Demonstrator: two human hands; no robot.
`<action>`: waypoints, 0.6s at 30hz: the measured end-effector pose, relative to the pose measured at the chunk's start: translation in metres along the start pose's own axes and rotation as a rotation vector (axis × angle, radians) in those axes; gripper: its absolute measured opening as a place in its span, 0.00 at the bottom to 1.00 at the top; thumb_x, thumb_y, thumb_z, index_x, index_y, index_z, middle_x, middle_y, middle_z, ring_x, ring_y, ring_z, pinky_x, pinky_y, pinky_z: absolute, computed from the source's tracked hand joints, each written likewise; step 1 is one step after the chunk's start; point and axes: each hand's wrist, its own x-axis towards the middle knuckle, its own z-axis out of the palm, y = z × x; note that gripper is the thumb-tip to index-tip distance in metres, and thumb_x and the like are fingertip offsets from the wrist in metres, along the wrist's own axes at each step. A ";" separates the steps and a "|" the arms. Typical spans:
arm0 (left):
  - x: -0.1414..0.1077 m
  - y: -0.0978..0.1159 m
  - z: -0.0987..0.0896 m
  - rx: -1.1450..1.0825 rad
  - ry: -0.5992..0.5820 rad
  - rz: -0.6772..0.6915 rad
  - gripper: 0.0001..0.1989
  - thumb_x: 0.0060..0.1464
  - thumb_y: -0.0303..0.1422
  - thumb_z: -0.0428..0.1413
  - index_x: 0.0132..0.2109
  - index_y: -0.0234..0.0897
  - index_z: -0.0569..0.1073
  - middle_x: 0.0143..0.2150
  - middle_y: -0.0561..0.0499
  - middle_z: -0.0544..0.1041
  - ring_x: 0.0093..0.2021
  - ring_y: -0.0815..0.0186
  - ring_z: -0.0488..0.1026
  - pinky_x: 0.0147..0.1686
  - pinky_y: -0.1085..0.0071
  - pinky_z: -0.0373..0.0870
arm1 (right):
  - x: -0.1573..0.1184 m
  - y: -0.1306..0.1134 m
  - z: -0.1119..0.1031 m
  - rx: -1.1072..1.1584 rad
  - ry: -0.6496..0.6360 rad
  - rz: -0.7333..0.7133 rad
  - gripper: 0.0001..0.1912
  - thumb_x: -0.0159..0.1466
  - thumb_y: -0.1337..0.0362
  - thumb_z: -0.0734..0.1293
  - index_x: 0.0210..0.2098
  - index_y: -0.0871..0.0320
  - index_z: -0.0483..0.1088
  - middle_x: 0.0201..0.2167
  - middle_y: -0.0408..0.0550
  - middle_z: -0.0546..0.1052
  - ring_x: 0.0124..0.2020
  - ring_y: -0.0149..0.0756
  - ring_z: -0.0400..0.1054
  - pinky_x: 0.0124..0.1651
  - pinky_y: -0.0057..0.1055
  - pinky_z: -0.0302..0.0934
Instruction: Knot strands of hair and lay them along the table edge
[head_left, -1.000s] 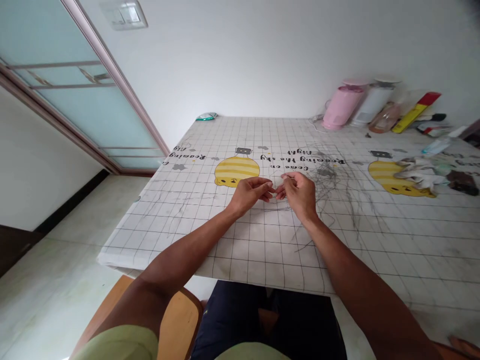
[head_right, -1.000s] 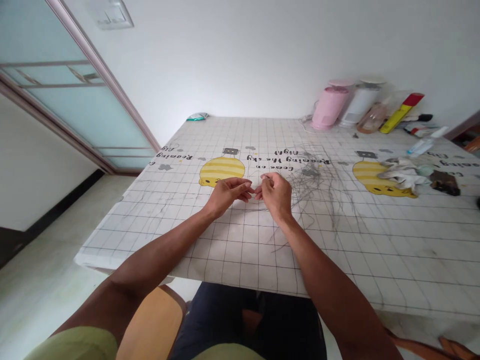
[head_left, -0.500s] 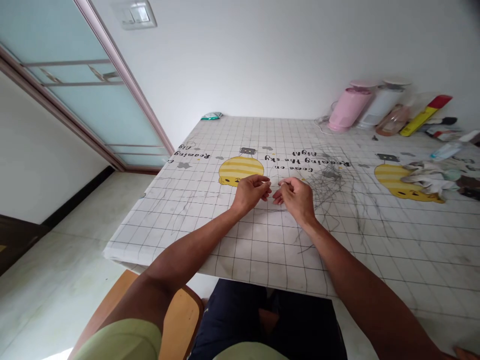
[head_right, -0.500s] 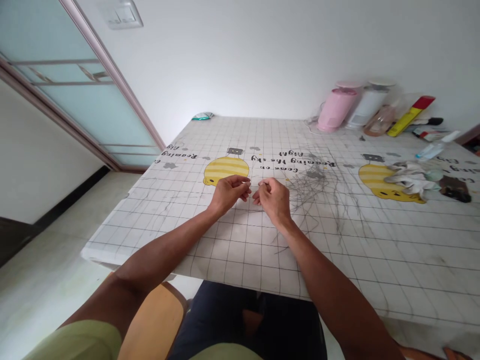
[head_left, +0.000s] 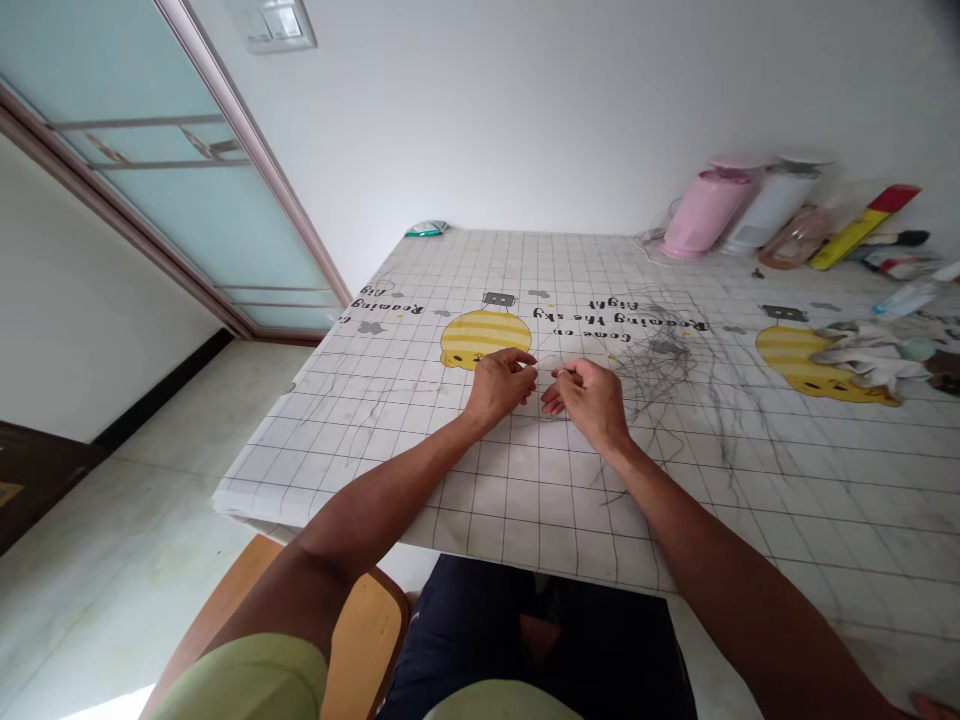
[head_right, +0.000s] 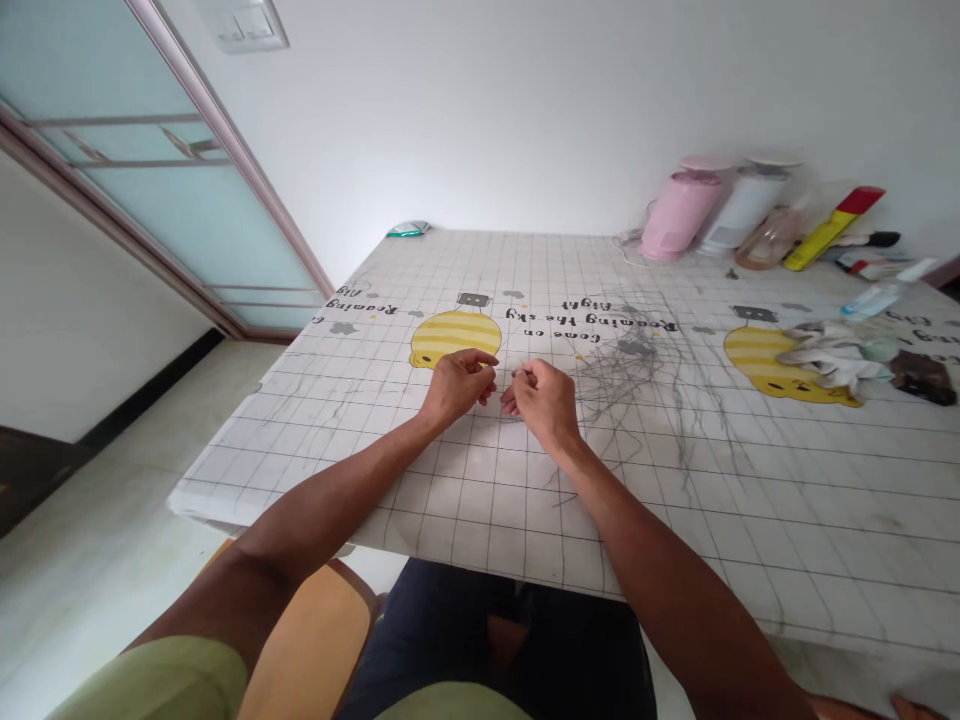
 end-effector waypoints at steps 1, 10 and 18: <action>0.000 0.000 0.000 -0.001 -0.001 0.000 0.11 0.58 0.20 0.59 0.45 0.31 0.82 0.26 0.52 0.79 0.22 0.69 0.73 0.23 0.72 0.73 | 0.000 0.000 0.000 0.001 0.001 0.000 0.05 0.67 0.61 0.69 0.35 0.54 0.74 0.23 0.46 0.82 0.21 0.42 0.78 0.23 0.32 0.73; -0.003 0.003 0.001 -0.097 -0.049 -0.010 0.12 0.64 0.27 0.62 0.54 0.31 0.78 0.36 0.45 0.85 0.28 0.65 0.79 0.27 0.70 0.80 | 0.008 -0.001 -0.010 0.100 0.054 -0.001 0.06 0.66 0.59 0.70 0.37 0.54 0.74 0.26 0.48 0.83 0.22 0.43 0.79 0.24 0.34 0.73; 0.001 -0.005 0.009 -0.294 -0.047 -0.022 0.05 0.65 0.26 0.61 0.38 0.32 0.76 0.30 0.46 0.82 0.25 0.66 0.78 0.26 0.67 0.81 | 0.011 0.004 -0.009 0.118 0.017 0.022 0.07 0.66 0.57 0.70 0.39 0.53 0.75 0.28 0.50 0.84 0.24 0.47 0.80 0.27 0.39 0.75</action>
